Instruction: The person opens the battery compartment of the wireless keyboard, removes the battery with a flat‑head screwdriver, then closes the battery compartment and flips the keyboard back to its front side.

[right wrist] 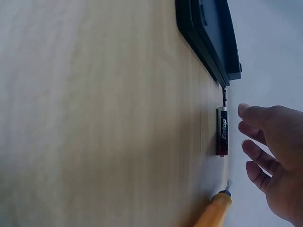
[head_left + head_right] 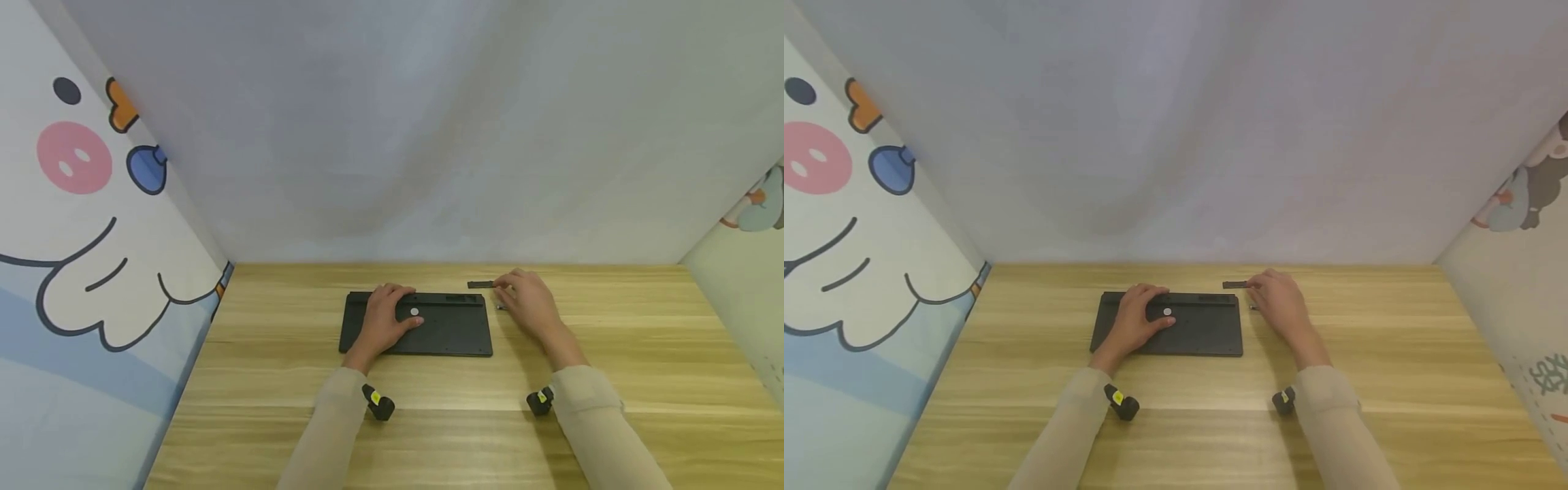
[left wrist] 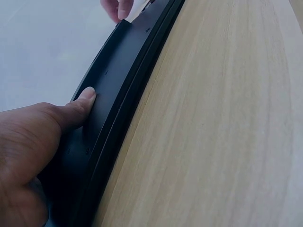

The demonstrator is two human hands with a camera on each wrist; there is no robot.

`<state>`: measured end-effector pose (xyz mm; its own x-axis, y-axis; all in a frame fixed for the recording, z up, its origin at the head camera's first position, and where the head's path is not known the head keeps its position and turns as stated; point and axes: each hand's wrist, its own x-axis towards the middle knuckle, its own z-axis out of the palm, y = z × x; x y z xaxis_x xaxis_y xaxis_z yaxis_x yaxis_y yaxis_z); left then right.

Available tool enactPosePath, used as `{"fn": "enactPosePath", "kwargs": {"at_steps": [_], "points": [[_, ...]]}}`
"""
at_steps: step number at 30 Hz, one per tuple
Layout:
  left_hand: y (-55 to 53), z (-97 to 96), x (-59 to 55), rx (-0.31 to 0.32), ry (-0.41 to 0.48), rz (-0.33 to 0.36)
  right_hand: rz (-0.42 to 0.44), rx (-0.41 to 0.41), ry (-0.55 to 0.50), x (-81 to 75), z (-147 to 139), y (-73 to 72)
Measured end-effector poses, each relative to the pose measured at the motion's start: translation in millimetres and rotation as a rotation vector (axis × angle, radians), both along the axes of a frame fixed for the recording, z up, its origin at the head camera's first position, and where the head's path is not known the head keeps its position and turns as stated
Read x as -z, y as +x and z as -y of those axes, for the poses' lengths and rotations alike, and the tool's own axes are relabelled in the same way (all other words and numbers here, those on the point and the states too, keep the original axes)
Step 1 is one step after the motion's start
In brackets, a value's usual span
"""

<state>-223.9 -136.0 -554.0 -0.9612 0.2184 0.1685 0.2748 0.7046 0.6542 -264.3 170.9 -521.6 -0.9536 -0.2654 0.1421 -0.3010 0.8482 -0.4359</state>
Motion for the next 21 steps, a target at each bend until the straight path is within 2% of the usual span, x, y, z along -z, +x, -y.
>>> {"fn": "enactPosePath", "kwargs": {"at_steps": [5, 13, 21], "points": [[-0.7, -0.4, -0.3, -0.006, 0.000, 0.008, 0.027, -0.014, 0.007, -2.5, 7, -4.1], [0.7, 1.0, -0.3, -0.007, -0.008, 0.022, 0.001, -0.046, 0.094, -2.1, 18, -16.9], [2.8, -0.4, 0.7, -0.009, -0.002, 0.024, 0.019, -0.032, 0.138, 3.8, 21, -17.8]]}}
